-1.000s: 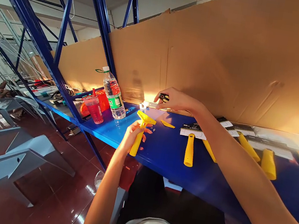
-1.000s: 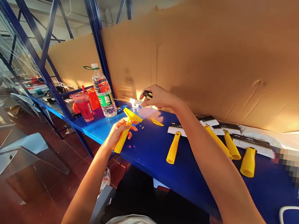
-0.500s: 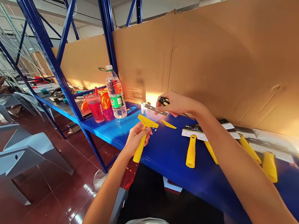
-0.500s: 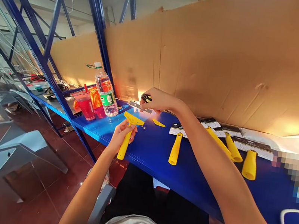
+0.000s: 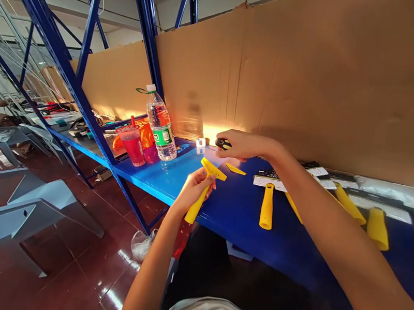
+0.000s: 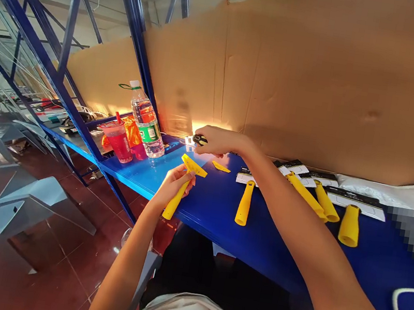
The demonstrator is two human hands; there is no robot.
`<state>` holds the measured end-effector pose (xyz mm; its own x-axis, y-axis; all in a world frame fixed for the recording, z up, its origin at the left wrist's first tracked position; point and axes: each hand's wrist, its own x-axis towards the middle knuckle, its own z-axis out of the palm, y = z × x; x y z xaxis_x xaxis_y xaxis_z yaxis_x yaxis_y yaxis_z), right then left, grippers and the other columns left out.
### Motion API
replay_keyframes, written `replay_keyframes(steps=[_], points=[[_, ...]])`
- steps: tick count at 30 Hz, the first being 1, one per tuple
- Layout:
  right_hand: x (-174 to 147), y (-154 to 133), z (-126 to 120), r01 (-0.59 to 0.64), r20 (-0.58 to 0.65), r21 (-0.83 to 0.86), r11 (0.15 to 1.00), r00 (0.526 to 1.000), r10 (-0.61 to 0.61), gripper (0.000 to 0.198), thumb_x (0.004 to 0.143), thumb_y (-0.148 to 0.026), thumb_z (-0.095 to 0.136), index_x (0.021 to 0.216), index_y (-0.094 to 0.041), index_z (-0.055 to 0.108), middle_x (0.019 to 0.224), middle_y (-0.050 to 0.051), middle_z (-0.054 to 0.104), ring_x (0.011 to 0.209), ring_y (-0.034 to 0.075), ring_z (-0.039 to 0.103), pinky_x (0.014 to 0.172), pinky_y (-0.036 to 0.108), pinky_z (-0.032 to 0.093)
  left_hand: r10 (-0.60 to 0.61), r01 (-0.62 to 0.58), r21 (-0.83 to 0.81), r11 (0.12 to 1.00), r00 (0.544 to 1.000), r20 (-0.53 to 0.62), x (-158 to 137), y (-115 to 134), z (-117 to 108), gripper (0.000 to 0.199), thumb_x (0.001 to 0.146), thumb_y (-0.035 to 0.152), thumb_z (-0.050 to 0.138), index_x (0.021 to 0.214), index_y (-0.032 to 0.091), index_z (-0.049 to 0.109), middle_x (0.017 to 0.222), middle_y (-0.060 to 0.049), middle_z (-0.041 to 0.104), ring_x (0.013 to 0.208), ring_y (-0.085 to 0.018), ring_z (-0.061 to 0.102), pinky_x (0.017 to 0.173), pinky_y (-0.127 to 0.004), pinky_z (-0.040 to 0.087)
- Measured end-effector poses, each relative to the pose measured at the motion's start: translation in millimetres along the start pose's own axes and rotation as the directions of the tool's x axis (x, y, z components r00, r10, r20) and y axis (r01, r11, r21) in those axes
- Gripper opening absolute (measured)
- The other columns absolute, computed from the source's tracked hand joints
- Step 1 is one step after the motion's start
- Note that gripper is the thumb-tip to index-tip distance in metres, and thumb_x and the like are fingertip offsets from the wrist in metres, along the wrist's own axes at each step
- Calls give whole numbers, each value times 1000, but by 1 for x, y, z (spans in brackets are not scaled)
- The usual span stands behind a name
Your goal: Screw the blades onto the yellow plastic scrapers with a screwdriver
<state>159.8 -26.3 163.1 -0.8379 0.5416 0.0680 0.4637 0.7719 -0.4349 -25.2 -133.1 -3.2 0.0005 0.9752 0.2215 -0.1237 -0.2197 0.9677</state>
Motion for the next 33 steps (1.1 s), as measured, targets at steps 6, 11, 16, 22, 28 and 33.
replay_keyframes(steps=[6,11,16,22,28,33], points=[[1,8,1,33,93,60,998,995,-39,18,86,-31,82,91,-20,69,68,-3,64,52,12,55,51,25,36,7,-7,10,1000,1000,18,-1,3,4,46,91,60,86,103,20,67,78,-1,70,50,-9,53,44,-22,37],[6,13,5,47,60,55,997,997,-51,26,85,-36,86,100,-20,73,62,-6,61,49,11,54,51,24,37,7,-7,-21,1000,1000,-12,1,1,4,46,90,61,86,98,20,68,81,-2,71,52,-10,56,44,-23,37],[12,15,13,47,64,30,998,997,-49,30,85,-39,87,105,-20,74,59,-7,61,47,12,54,52,25,36,22,-22,-16,1000,1000,-1,3,2,5,44,91,60,85,97,20,67,79,-2,71,54,-11,56,46,-24,39],[9,7,15,52,116,-17,999,992,-49,26,93,-41,79,86,-20,67,51,-5,57,47,13,53,53,25,37,33,-35,-55,998,999,-39,7,2,4,43,89,58,86,98,20,68,79,-1,71,52,-11,55,47,-24,37],[7,1,16,26,143,-63,998,990,-16,31,92,-38,77,74,-19,60,54,-3,60,48,12,54,51,25,34,39,-41,-38,998,998,-48,7,3,5,46,89,62,85,92,20,69,74,-1,70,50,-11,53,48,-26,36],[10,4,19,38,172,-32,999,985,-32,34,93,-45,78,76,-19,62,49,-4,55,45,11,49,48,25,32,30,-30,2,1000,997,-74,6,4,5,49,91,67,84,95,19,73,69,-2,68,51,-12,54,50,-26,38]])
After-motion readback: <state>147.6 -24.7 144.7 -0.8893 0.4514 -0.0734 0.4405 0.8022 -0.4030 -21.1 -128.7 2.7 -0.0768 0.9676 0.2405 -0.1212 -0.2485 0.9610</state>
